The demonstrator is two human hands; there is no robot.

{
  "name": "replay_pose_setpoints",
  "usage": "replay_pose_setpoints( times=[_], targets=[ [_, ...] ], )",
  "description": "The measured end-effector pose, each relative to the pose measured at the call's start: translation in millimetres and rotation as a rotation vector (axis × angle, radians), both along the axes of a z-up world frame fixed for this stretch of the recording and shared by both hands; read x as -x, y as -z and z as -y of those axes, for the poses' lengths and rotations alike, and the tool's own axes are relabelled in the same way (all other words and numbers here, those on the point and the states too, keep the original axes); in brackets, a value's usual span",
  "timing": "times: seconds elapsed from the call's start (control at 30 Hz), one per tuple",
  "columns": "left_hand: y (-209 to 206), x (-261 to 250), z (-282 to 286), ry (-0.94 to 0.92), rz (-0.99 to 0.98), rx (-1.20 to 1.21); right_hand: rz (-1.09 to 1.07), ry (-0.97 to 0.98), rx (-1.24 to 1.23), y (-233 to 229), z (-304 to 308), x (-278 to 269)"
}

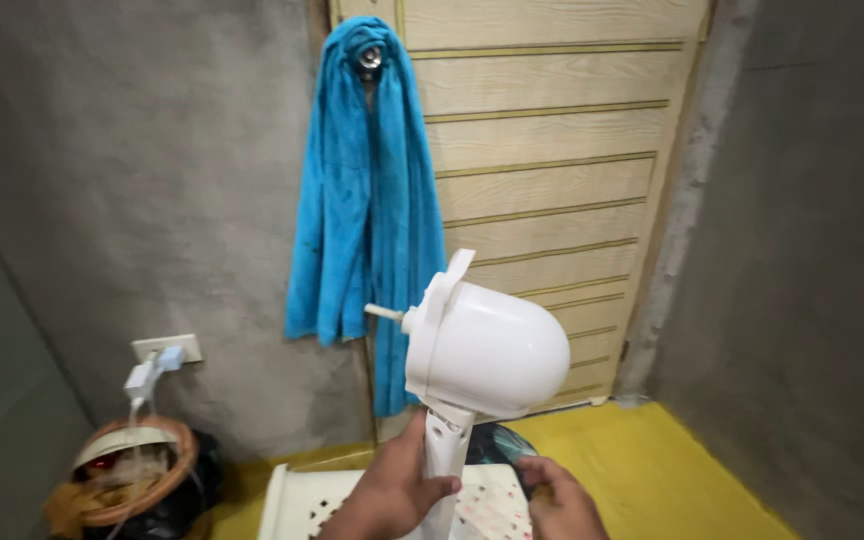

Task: The person disassembles a white pedestal fan by removing the front grille, the fan blades, and the central hub cap. They then use a cloth to wipe the exposed motor housing and neck area.

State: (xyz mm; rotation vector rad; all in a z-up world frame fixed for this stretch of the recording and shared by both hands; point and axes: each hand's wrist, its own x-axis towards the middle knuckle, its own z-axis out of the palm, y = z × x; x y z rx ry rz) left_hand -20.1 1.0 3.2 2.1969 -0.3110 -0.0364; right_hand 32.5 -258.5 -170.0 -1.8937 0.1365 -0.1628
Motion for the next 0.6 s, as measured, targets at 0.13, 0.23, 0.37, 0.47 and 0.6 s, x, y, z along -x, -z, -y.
replay_pose_setpoints(
  times=[0.13, 0.23, 0.37, 0.47, 0.6],
  targets=[
    [-10.9, 13.9, -5.3, -0.215, -0.059, -0.071, 0.236, -0.083, -0.088, -14.2, -3.5, -5.5],
    [-11.2, 22.6, -5.5, -0.376, 0.045, -0.062, 0.351, -0.021, -0.167, -9.9, -14.0, -2.9],
    [-2.8, 27.4, 5.0, -0.532, 0.289, -0.083, 0.298, -0.191, -0.457, 3.2, -30.1, -7.9],
    [-3.2, 24.6, 7.7, -0.590, 0.096, -0.187, 0.123, -0.203, -0.492, 11.4, -42.2, -5.8],
    [2.5, 12.6, -1.7, -0.473, 0.276, -0.033, -0.120, -0.220, -0.891, 19.7, -41.5, -19.4]
  ],
)
